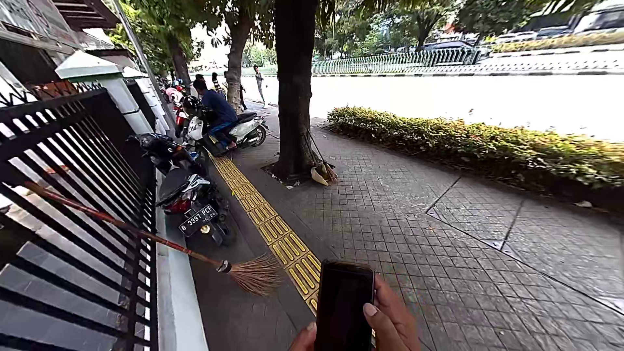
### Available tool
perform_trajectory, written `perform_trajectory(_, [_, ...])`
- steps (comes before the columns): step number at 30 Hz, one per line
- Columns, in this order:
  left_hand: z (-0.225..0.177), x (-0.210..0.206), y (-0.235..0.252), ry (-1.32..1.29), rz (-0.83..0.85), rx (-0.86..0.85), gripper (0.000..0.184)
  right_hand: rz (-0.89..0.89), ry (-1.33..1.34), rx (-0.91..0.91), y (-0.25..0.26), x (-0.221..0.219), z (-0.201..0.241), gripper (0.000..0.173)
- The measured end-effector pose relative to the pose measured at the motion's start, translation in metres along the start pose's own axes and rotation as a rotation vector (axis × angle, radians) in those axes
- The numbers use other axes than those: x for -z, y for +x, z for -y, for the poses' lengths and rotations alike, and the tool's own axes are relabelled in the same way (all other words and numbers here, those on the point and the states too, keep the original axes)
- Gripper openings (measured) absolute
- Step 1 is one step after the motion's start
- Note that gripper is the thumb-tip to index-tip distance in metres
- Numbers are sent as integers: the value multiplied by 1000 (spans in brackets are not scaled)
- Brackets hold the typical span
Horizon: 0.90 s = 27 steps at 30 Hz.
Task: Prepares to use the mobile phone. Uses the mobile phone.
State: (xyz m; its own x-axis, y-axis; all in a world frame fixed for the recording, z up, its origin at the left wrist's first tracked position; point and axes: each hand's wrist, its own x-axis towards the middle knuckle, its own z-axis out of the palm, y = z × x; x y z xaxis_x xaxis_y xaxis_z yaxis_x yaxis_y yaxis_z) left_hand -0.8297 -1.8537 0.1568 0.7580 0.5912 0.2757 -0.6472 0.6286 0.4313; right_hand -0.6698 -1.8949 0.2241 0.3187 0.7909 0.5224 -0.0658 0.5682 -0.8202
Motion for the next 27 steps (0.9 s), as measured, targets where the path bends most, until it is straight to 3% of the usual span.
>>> perform_trajectory(3, [-12,-8,-6,-41,38,-5,46,60,0,27,2,-13,-2,47])
perform_trajectory(11, [-15,-19,-18,-73,75,-74,44,115,-71,15,-3,-22,7,41])
perform_trajectory(27, [43,-36,28,-96,132,11,49,30,-174,72,11,59,25,33])
